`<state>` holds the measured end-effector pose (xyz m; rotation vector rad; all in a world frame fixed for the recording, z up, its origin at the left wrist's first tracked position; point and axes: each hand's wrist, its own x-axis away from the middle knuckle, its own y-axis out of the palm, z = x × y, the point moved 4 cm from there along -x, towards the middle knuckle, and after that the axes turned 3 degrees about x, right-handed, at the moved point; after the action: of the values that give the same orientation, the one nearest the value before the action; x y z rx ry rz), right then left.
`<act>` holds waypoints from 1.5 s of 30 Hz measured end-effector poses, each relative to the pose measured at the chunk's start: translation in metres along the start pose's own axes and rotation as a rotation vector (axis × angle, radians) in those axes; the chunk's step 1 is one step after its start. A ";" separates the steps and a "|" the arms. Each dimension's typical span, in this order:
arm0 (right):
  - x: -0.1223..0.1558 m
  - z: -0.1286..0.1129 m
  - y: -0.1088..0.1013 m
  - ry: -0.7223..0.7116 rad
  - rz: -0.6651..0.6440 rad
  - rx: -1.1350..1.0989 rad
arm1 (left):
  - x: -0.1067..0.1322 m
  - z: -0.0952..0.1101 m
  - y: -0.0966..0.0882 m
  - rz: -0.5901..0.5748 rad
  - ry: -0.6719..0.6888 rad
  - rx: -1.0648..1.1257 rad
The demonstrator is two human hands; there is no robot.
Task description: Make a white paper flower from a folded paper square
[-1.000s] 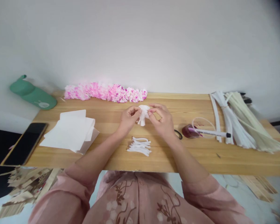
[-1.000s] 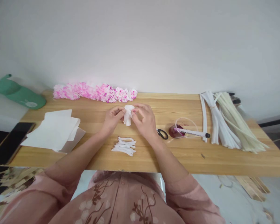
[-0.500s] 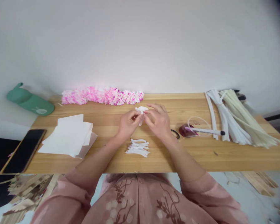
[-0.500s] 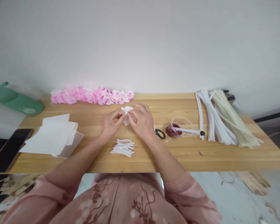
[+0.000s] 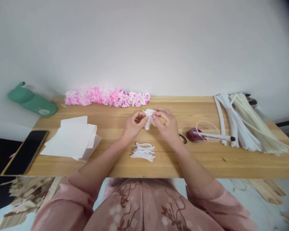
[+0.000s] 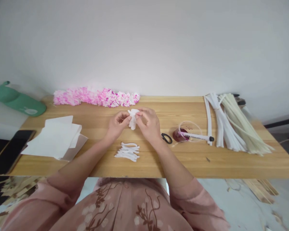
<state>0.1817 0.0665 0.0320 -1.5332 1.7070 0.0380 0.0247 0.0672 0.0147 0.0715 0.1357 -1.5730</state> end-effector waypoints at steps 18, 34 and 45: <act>0.001 0.001 0.002 0.011 -0.044 0.036 | -0.003 -0.004 -0.003 0.012 -0.028 0.110; 0.004 0.022 0.006 0.360 -0.008 -0.302 | 0.000 -0.011 0.004 -0.034 -0.032 0.153; 0.005 -0.009 0.006 -0.092 -0.036 0.127 | 0.002 0.001 -0.002 0.027 0.052 -0.097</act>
<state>0.1723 0.0597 0.0319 -1.4456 1.5793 -0.0179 0.0232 0.0648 0.0154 0.0384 0.2511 -1.5356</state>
